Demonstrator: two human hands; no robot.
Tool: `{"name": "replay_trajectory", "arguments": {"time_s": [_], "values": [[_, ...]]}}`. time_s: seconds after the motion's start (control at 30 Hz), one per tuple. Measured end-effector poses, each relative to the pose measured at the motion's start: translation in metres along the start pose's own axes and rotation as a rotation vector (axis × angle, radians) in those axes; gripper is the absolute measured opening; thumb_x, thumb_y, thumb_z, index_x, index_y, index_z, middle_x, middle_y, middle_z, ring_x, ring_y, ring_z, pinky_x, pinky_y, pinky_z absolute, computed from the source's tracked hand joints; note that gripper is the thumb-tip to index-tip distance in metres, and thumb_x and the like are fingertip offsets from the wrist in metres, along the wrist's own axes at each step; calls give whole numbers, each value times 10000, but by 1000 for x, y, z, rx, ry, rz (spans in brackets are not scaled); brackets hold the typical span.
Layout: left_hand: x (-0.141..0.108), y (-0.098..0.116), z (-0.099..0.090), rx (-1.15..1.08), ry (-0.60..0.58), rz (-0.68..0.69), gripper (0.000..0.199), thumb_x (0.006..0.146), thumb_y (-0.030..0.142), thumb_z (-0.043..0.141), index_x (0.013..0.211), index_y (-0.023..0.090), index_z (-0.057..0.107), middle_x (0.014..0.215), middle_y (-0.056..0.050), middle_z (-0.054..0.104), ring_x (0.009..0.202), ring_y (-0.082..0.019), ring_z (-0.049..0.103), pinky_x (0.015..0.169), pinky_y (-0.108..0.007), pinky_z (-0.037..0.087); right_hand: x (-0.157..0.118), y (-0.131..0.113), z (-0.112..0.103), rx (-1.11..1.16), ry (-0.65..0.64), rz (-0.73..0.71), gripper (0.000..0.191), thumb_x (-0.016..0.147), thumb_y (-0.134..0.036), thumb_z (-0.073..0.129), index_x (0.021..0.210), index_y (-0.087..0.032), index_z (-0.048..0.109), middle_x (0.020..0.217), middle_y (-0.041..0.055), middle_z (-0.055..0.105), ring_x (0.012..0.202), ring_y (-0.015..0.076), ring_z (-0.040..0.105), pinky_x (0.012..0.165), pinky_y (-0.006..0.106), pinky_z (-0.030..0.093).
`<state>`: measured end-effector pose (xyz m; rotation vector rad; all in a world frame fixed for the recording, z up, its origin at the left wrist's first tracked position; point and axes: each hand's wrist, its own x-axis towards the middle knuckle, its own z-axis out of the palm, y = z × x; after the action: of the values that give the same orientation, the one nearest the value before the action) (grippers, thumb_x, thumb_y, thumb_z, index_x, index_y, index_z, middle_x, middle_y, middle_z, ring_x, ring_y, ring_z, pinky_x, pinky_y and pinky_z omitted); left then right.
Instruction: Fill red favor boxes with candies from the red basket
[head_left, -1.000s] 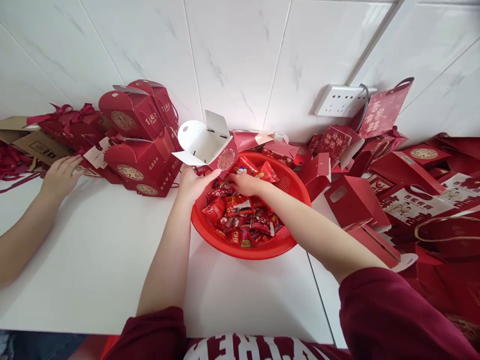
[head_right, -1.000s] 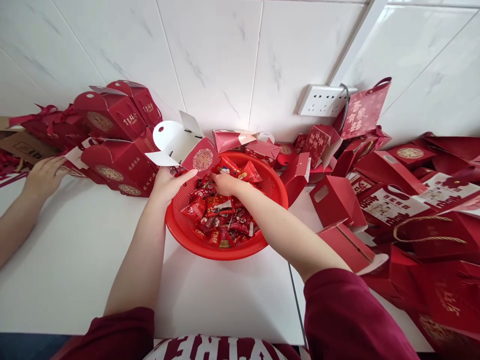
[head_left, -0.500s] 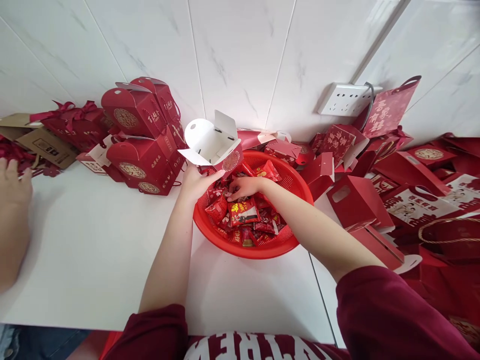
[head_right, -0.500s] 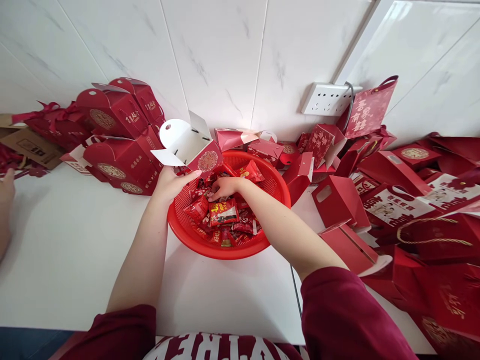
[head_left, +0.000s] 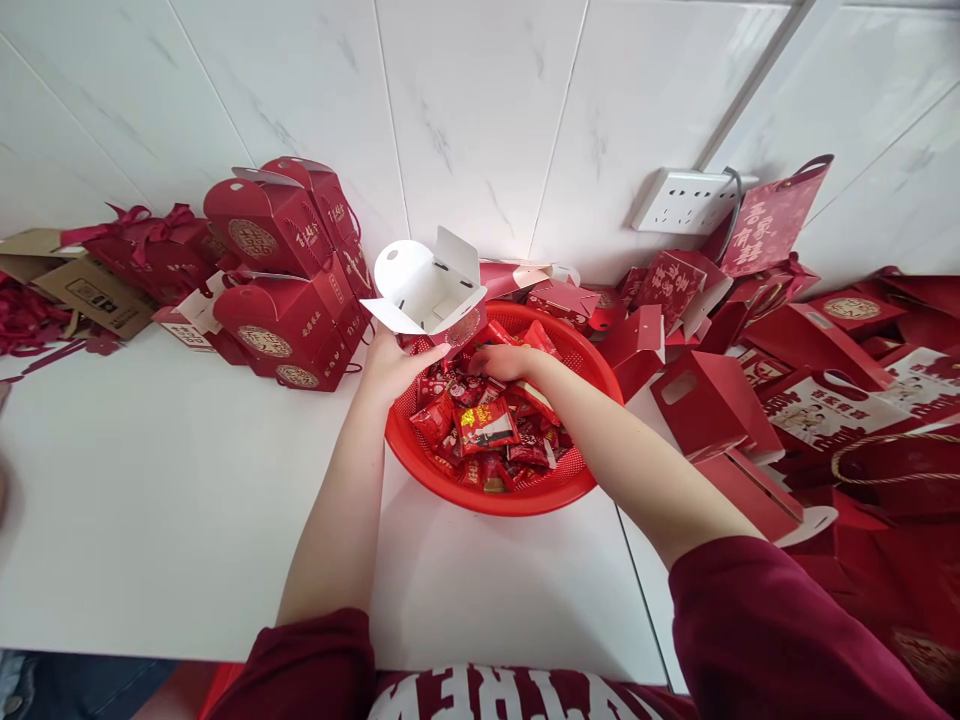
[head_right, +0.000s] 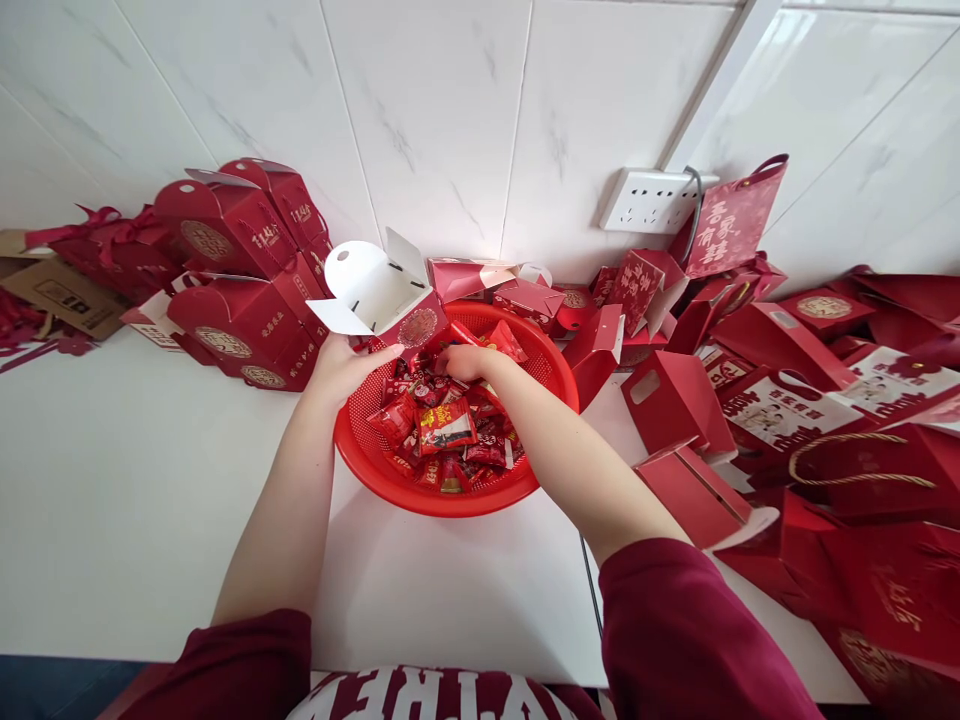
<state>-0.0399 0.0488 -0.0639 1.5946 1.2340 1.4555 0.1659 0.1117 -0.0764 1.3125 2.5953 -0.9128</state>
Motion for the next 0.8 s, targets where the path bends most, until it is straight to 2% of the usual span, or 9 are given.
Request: {"name": "replay_trajectory", "arguments": {"time_s": [0.1, 0.17, 0.27, 0.43, 0.53, 0.6, 0.7, 0.77, 0.8], "values": [[1, -1, -1, 16, 2, 5, 906, 600, 294, 908, 1412, 237, 510, 1348, -142, 609, 1196, -323, 633, 1086, -517, 483, -9, 2, -8, -33, -25, -22, 284, 920, -339, 629, 1097, -156, 753, 1158, 83, 750, 1055, 221, 682, 929, 292, 491], [1, -2, -1, 23, 9, 13, 911, 594, 296, 912, 1410, 240, 513, 1358, -143, 604, 1196, -324, 634, 1083, -514, 485, -15, 2, -12, -60, -69, -42, 314, 835, -384, 718, 1066, -179, 775, 1090, 60, 769, 978, 211, 696, 842, 250, 493], [1, -2, -1, 29, 1, 25, 923, 580, 302, 918, 1408, 239, 516, 1356, -143, 608, 1194, -323, 637, 1078, -508, 489, -20, -2, -12, -107, -119, -51, 356, 694, -317, 821, 1027, -194, 796, 1015, 41, 779, 912, 211, 699, 762, 237, 479], [-1, 2, -2, 42, -56, 48, 768, 664, 325, 872, 1357, 212, 562, 1361, -148, 616, 1211, -306, 632, 1065, -485, 497, -37, -27, -15, -140, -119, -25, 316, 734, -313, 786, 1023, -187, 796, 912, 42, 776, 843, 214, 694, 708, 252, 467], [-1, 6, -2, 126, -76, 89, 687, 682, 320, 857, 1304, 191, 594, 1322, -141, 644, 1219, -310, 625, 1082, -494, 476, -67, -45, -23, -146, -28, -18, 318, 805, -351, 721, 1070, -181, 763, 1021, 80, 759, 909, 242, 680, 730, 284, 467], [-1, 9, -1, 194, -103, 159, 652, 663, 284, 860, 1257, 179, 612, 1272, -130, 670, 1214, -314, 624, 1091, -485, 466, -94, -55, -26, -116, 14, -59, 297, 850, -349, 652, 1109, -224, 727, 1099, 57, 740, 942, 225, 670, 737, 281, 473], [-5, 15, 3, 229, -211, 243, 563, 659, 228, 834, 1182, 179, 629, 1196, -105, 697, 1123, -296, 665, 1017, -436, 522, -135, -67, -23, 107, 33, -237, 194, 849, -262, 623, 1031, -242, 690, 1005, 8, 734, 834, 166, 664, 695, 251, 480], [-10, 20, 4, 220, -253, 253, 621, 649, 230, 832, 1225, 195, 604, 1258, -107, 668, 1148, -302, 651, 980, -420, 544, -161, -74, -20, 213, 18, -290, 184, 877, -240, 591, 1044, -254, 666, 916, -12, 731, 760, 148, 660, 677, 247, 485], [-14, 24, 4, 218, -271, 260, 675, 651, 239, 832, 1275, 212, 577, 1313, -109, 638, 1204, -311, 622, 995, -424, 538, -173, -78, -18, 247, 12, -324, 185, 896, -245, 580, 1061, -261, 664, 940, -12, 735, 781, 147, 667, 700, 248, 493]]}}
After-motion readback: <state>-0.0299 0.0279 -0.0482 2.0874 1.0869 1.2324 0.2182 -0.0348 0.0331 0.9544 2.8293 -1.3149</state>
